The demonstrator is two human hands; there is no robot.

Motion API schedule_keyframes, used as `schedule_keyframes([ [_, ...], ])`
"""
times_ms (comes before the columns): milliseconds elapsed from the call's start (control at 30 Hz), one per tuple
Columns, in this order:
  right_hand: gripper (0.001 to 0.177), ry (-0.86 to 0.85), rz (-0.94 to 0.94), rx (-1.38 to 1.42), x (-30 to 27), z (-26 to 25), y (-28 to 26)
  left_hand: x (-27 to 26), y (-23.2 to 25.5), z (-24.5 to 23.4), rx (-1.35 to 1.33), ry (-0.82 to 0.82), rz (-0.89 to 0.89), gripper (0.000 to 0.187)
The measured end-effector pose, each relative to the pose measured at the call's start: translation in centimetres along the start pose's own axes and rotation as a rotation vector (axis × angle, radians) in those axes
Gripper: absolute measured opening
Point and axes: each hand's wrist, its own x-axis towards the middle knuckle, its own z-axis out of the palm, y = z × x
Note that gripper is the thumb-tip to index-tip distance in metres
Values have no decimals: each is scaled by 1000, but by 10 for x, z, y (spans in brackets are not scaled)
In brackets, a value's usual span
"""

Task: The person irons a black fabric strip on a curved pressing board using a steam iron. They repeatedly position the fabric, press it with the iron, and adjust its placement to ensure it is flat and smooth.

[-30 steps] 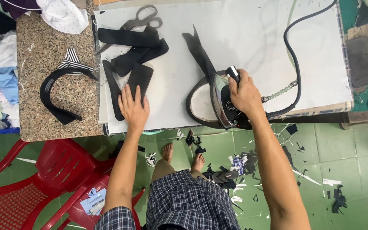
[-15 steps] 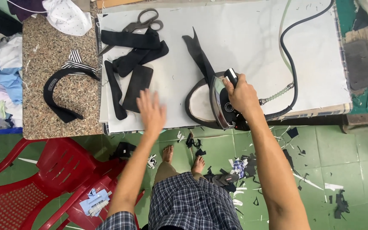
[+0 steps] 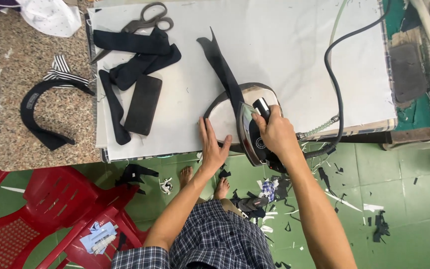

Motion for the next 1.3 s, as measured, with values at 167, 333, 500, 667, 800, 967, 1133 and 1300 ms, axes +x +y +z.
schedule_keyframes([
  [167,54,27,3,-152,-3,-6,-17,3,11,2,9,-22,-55,121],
  [333,51,37,-31,-178,16,-11,-25,8,32,-8,3,-66,-136,133],
  [500,51,52,-64,-222,37,-17,-34,9,31,-7,85,-60,-110,141],
  [667,51,43,-76,-254,55,-21,-44,8,25,-1,114,-41,-94,143],
  [800,50,26,-70,-243,68,-26,-53,5,11,8,139,5,-37,146],
  [967,49,40,-76,-256,82,-26,-58,5,6,12,121,31,-33,147],
  [1133,49,94,-106,-251,87,-25,-58,3,-4,20,149,85,3,148],
  [1300,49,126,-129,-101,94,-15,-41,3,-2,14,127,83,23,147],
])
